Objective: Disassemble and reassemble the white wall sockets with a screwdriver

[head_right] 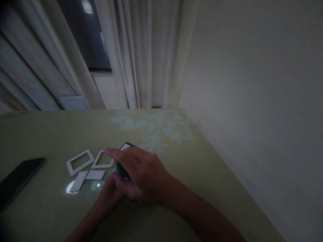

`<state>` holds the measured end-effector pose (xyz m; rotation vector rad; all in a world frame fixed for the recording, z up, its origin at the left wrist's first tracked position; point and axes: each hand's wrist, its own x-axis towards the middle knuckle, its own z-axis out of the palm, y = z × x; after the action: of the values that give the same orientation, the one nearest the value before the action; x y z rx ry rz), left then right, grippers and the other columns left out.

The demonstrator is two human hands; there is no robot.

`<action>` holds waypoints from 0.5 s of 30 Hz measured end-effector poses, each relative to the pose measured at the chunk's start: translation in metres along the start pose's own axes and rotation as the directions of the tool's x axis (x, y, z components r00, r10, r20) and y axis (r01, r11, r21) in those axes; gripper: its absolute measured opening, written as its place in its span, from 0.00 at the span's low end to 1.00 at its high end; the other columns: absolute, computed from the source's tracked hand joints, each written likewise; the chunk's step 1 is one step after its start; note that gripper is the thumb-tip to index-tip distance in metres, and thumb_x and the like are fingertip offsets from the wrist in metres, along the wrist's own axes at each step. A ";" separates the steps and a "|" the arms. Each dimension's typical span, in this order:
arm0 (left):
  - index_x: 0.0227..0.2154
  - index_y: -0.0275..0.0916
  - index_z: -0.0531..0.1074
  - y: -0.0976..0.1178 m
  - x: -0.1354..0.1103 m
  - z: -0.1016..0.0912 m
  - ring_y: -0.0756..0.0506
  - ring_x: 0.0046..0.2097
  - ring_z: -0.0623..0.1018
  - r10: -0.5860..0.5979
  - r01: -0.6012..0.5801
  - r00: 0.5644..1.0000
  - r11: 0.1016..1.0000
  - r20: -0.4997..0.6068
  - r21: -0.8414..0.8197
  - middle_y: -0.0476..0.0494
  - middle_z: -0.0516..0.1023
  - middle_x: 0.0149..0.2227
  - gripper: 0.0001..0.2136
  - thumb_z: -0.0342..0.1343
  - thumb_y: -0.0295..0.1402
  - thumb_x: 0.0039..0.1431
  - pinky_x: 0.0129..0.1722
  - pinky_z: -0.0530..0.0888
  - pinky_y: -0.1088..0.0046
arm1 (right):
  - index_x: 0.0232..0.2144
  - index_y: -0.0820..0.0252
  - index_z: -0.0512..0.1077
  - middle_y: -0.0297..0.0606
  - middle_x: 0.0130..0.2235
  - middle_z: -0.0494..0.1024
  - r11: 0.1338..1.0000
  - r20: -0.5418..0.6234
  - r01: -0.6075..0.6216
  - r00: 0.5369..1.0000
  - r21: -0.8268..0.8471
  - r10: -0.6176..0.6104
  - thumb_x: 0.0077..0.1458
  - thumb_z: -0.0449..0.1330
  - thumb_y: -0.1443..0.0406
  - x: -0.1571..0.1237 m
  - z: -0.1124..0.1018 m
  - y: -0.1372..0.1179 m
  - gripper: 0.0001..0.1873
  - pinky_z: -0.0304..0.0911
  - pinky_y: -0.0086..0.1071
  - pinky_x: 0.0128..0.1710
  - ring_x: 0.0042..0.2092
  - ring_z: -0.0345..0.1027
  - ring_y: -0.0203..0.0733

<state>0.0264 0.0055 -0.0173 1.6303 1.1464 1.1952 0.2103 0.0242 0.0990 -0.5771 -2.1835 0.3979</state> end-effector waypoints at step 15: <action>0.33 0.42 0.82 -0.002 -0.008 0.001 0.38 0.38 0.83 -0.024 0.024 0.998 1.000 -0.063 0.008 0.43 0.88 0.36 0.10 0.66 0.43 0.57 0.35 0.80 0.68 | 0.70 0.53 0.63 0.41 0.50 0.80 0.996 -0.030 -0.075 0.997 0.045 0.077 0.69 0.62 0.67 -0.002 0.005 0.004 0.30 0.74 0.38 0.53 0.48 0.76 0.42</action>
<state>0.0258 -0.0013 -0.0215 1.5910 1.2087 1.2351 0.2085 0.0260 0.0936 -0.6397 -2.1219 0.4730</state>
